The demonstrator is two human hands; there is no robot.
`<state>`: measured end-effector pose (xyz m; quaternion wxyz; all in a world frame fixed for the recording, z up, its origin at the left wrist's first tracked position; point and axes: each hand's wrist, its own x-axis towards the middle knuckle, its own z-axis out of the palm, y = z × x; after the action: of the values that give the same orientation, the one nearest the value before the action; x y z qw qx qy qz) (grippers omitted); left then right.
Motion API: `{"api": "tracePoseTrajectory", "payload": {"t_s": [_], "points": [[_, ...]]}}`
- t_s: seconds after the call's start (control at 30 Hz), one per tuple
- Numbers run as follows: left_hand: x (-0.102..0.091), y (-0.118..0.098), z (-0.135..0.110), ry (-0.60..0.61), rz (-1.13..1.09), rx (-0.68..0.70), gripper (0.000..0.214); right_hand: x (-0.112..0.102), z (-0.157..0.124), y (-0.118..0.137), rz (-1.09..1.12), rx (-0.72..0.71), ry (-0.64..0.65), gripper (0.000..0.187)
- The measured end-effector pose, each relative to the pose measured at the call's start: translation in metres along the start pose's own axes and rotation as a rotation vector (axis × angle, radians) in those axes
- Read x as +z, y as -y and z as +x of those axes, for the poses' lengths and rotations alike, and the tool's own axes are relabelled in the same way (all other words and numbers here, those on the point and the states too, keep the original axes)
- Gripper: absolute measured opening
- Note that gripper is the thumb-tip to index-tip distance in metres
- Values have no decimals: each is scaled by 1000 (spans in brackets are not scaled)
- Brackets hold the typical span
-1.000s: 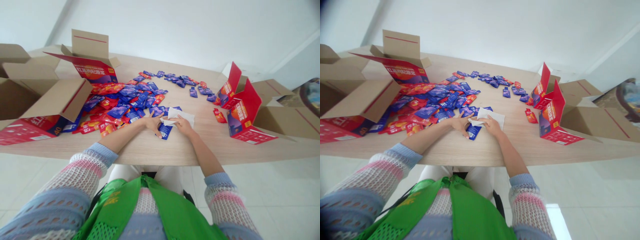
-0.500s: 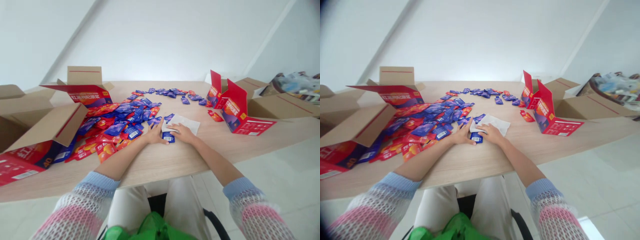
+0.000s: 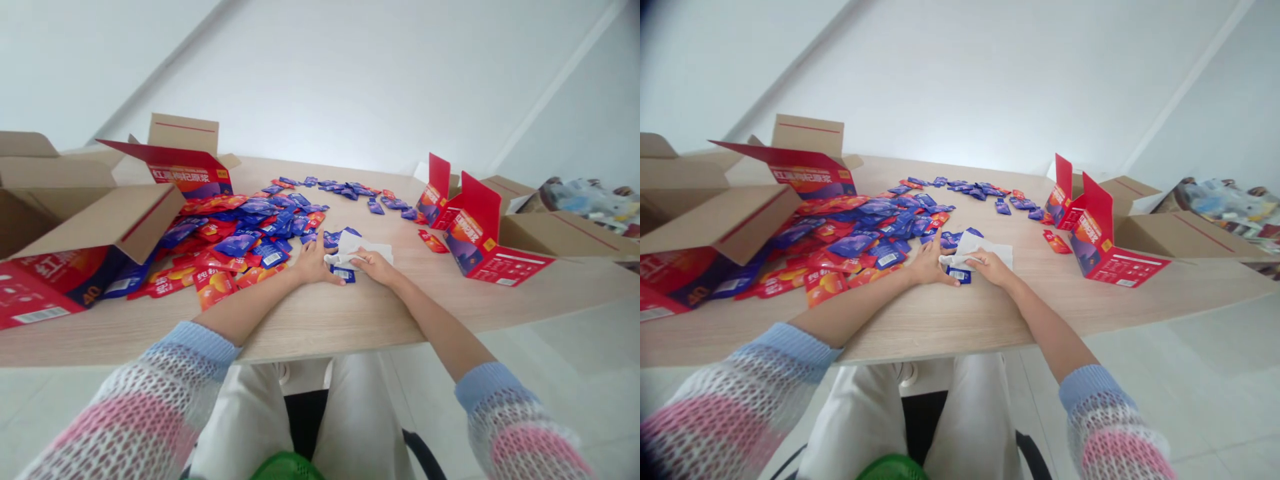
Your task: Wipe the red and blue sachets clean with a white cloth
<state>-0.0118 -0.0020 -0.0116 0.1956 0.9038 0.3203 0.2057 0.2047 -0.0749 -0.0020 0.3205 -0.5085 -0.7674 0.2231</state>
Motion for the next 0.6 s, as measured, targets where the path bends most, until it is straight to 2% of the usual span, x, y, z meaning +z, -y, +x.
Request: {"api": "tracePoseTrajectory", "payload": {"t_s": [0.13,0.3,0.47,0.6], "points": [[0,3,-1,-15,39,-1,142,-8,11,-22,-261,-3,-70,32],[-5,7,-1,58,62,40,132,-18,22,-31,-459,1,-41,33],[-11,1,-3,45,14,58,142,-13,15,-20,-402,-65,7,39],[-13,-2,-4,25,0,21,148,0,4,1,-308,-147,71,38]]}}
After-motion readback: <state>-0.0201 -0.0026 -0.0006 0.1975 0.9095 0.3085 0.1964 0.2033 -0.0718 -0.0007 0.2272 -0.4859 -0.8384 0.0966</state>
